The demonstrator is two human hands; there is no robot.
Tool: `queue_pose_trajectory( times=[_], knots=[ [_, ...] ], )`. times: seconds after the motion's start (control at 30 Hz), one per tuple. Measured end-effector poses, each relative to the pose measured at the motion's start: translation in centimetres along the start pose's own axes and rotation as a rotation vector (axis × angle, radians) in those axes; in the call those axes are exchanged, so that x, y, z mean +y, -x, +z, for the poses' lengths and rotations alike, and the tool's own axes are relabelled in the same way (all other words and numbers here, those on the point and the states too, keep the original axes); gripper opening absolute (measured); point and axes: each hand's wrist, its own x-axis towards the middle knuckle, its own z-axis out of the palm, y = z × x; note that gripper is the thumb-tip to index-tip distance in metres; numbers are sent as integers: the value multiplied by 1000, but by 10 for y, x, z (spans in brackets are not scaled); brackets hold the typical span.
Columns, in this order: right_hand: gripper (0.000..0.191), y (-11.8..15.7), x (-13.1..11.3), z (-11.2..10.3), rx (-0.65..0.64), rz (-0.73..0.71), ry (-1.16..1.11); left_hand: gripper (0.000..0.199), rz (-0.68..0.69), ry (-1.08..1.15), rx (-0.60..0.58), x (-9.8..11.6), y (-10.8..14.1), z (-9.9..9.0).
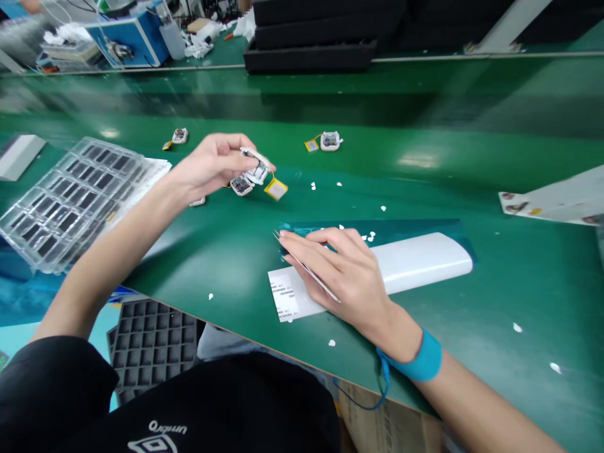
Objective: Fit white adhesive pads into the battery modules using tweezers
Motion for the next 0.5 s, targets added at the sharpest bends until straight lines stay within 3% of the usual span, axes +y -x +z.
queue_pose_trajectory(
  times=[0.13,0.27,0.37,0.5],
  knots=[
    [40,3,2,-1,4,58,-18,31,-57,251,-126,-9,37,31],
    [21,5,3,-2,46,119,-23,46,-123,307,-280,-19,59,51],
    [18,7,1,0,81,144,-59,48,-123,278,-366,-26,68,61],
    [28,6,-4,3,45,224,-159,39,-156,236,-518,-32,74,64]
  ],
)
